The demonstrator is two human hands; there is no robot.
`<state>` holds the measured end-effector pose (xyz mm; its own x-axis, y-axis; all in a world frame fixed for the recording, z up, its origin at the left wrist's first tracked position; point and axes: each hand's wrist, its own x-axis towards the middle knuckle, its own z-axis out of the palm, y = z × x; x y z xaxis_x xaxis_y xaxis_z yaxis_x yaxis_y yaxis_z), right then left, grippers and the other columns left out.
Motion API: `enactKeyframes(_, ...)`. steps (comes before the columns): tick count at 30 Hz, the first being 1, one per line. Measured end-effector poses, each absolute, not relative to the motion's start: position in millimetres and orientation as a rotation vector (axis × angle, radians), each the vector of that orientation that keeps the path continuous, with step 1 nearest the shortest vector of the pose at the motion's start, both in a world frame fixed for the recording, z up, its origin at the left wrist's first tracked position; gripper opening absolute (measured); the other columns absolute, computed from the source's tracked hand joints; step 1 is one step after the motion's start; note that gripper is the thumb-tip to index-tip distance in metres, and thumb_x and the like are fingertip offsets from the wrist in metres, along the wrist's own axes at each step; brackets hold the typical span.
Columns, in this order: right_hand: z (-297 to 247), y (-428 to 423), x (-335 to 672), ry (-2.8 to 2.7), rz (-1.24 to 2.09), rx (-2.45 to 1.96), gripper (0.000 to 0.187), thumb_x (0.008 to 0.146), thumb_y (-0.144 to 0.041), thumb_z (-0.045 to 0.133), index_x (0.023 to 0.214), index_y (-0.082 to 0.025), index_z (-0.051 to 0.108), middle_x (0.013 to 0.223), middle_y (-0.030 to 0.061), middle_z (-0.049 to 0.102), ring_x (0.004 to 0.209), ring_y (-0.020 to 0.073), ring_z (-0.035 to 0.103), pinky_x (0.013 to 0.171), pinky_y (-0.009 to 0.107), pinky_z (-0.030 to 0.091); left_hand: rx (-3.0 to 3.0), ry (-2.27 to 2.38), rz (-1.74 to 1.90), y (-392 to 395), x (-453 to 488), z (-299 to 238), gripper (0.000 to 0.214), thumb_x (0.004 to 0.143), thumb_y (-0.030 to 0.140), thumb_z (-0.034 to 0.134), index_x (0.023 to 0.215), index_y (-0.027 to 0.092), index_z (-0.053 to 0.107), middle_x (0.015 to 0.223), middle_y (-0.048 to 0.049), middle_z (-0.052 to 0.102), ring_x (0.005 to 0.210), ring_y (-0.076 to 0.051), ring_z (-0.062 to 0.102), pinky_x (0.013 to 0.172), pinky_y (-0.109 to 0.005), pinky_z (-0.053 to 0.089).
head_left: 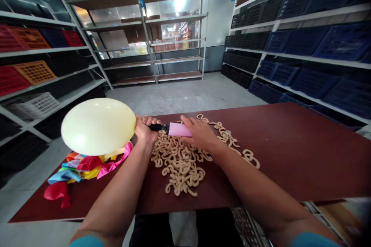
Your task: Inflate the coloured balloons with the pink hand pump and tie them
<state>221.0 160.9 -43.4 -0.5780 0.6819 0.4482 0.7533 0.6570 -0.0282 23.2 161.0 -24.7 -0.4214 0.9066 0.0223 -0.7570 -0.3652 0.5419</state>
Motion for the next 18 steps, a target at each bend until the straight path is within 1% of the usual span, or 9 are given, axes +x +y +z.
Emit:
enactKeyframes(2, -37.4, 152.3, 215.4, -2.471, -0.274, -1.035, 0.068, 0.08, -0.054, 0.045, 0.137, -0.028, 0.02, 0.124, 0.009, 0.048, 0.099, 0.0244, 0.049, 0.082, 0.035, 0.032, 0.392, 0.555, 1.928, 159.1, 26.1, -24.2, 0.042, 0.082, 0.04, 0.043, 0.057, 0.02, 0.016, 0.046, 0.0063, 0.021, 0.04, -0.009, 0.034, 0.048, -0.025, 0.037)
enactKeyframes(4, -32.4, 144.6, 210.9, -2.507, -0.323, -0.95, 0.055, 0.085, -0.044, 0.042, 0.136, -0.035, 0.022, 0.128, 0.0048, 0.044, 0.099, 0.0229, 0.048, 0.082, 0.035, 0.032, 0.4, 0.541, 1.904, 156.7, 30.7, -24.0, 0.042, 0.082, 0.04, 0.043, 0.057, 0.02, 0.016, 0.046, 0.0061, 0.021, 0.041, -0.009, 0.034, 0.048, -0.026, 0.038)
enactKeyframes(5, -30.6, 141.8, 209.4, -2.52, -0.342, -0.923, 0.05, 0.086, -0.039, 0.041, 0.134, -0.036, 0.026, 0.128, 0.0039, 0.044, 0.098, 0.0223, 0.048, 0.082, 0.035, 0.033, 0.401, 0.535, 1.892, 155.6, 33.2, -24.0, 0.042, 0.082, 0.038, 0.043, 0.057, 0.02, 0.015, 0.046, 0.0061, 0.02, 0.041, -0.009, 0.033, 0.048, -0.026, 0.038)
enactKeyframes(9, -27.7, 137.8, 208.6, -2.55, -0.357, -0.887, 0.042, 0.086, -0.031, 0.041, 0.128, -0.032, 0.038, 0.121, 0.0061, 0.048, 0.093, 0.0206, 0.049, 0.079, 0.034, 0.034, 0.412, 0.556, 1.814, 154.2, 39.3, -25.5, 0.042, 0.083, 0.036, 0.042, 0.056, 0.019, 0.014, 0.045, 0.0057, 0.022, 0.041, -0.009, 0.035, 0.049, -0.026, 0.039)
enactKeyframes(12, -27.0, 140.3, 213.4, -2.572, -0.327, -0.886, 0.039, 0.085, -0.03, 0.042, 0.124, -0.03, 0.042, 0.117, 0.0068, 0.049, 0.094, 0.0199, 0.049, 0.078, 0.032, 0.036, 0.439, 0.604, 1.805, 159.3, 32.9, -27.7, 0.042, 0.083, 0.039, 0.042, 0.055, 0.019, 0.018, 0.045, 0.0044, 0.029, 0.045, -0.01, 0.043, 0.055, -0.028, 0.044)
enactKeyframes(15, -26.1, 147.6, 225.8, -2.595, -0.289, -0.955, 0.039, 0.083, -0.031, 0.045, 0.121, -0.031, 0.043, 0.115, 0.0056, 0.05, 0.091, 0.019, 0.051, 0.075, 0.03, 0.037, 0.424, 0.693, 1.988, 168.9, 14.9, -30.7, 0.039, 0.084, 0.036, 0.04, 0.054, 0.018, 0.024, 0.047, 0.0028, 0.038, 0.051, -0.011, 0.05, 0.062, -0.029, 0.047)
enactKeyframes(17, -26.6, 155.4, 237.3, -2.585, -0.267, -1.088, 0.041, 0.081, -0.032, 0.048, 0.122, -0.031, 0.042, 0.112, 0.0051, 0.051, 0.088, 0.0184, 0.053, 0.07, 0.028, 0.037, 0.411, 0.801, 2.121, 174.3, 3.4, -32.8, 0.037, 0.085, 0.035, 0.039, 0.054, 0.018, 0.027, 0.047, 0.0032, 0.039, 0.049, -0.01, 0.049, 0.061, -0.027, 0.047)
enactKeyframes(18, -27.6, 159.8, 243.1, -2.571, -0.252, -1.177, 0.042, 0.081, -0.033, 0.048, 0.122, -0.03, 0.042, 0.111, 0.0054, 0.052, 0.086, 0.0184, 0.054, 0.068, 0.027, 0.037, 0.418, 0.856, 2.157, 175.7, 0.0, -33.9, 0.037, 0.085, 0.035, 0.04, 0.054, 0.018, 0.027, 0.045, 0.0043, 0.037, 0.046, -0.009, 0.046, 0.058, -0.026, 0.047)
